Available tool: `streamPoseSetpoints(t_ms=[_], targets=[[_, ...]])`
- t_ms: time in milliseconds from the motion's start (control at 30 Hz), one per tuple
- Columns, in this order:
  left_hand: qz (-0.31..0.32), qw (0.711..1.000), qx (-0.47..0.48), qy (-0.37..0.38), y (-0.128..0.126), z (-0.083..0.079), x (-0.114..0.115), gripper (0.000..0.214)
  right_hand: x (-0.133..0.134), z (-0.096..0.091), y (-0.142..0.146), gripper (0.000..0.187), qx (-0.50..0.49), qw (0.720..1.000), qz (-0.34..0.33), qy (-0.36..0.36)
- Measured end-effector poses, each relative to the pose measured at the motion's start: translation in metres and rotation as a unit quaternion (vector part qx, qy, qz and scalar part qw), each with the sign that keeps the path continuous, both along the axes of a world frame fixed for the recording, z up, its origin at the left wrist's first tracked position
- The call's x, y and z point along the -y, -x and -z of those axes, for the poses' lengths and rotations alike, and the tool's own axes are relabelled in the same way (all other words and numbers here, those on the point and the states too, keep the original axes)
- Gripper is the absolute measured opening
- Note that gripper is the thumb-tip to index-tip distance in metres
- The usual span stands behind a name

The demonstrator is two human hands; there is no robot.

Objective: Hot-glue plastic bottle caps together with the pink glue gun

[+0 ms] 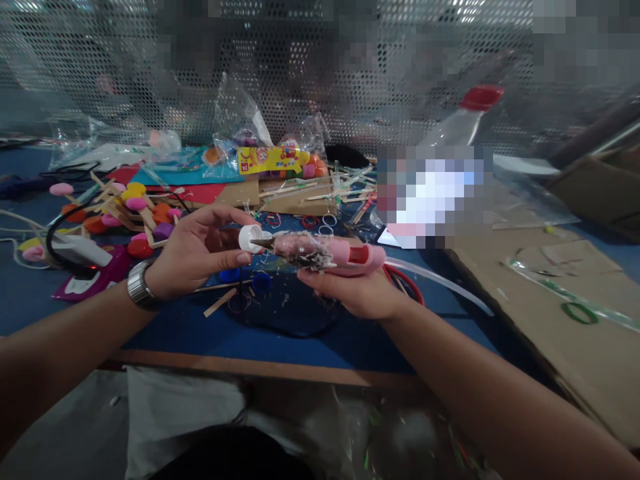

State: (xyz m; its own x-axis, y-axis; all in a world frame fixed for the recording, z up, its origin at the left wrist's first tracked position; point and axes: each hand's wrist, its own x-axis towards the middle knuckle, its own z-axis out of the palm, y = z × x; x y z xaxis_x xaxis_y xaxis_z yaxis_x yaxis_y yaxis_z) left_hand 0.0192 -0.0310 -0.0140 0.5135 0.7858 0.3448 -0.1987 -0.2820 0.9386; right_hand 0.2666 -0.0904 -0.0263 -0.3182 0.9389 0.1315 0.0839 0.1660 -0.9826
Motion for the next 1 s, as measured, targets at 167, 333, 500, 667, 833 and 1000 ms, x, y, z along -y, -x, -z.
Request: streamPoseSetpoints(t_ms=[167,333,500,667,833,1000], targets=[[-0.002,1.0,-0.001,-0.004,-0.0001,0.0001,0.0002,0.039,-0.0008,-0.0012,-0.002,0.033,0.017,1.0,-0.001,0.005],[-0.009,1.0,-0.01,-0.015,0.0004,0.0011,-0.0006,0.042,-0.0009,-0.0004,-0.0021,0.033,0.023,1.0,0.012,0.013],[-0.003,1.0,-0.006,-0.01,0.0004,0.0013,-0.0003,0.042,-0.0005,0.0,-0.0021,0.034,0.03,0.999,0.017,0.025],[0.001,1.0,0.006,-0.009,-0.0005,0.0005,0.0003,0.041,-0.0006,-0.0015,-0.0013,0.032,0.016,1.0,0.012,0.012],[0.002,1.0,0.005,-0.009,-0.0008,0.0004,0.0001,0.041,-0.0009,-0.0013,-0.0021,0.031,0.013,1.0,0.005,0.01],[0.006,1.0,0.006,-0.015,-0.0005,0.001,-0.0004,0.04,-0.002,0.0018,-0.0045,0.029,0.009,1.0,-0.007,-0.002]])
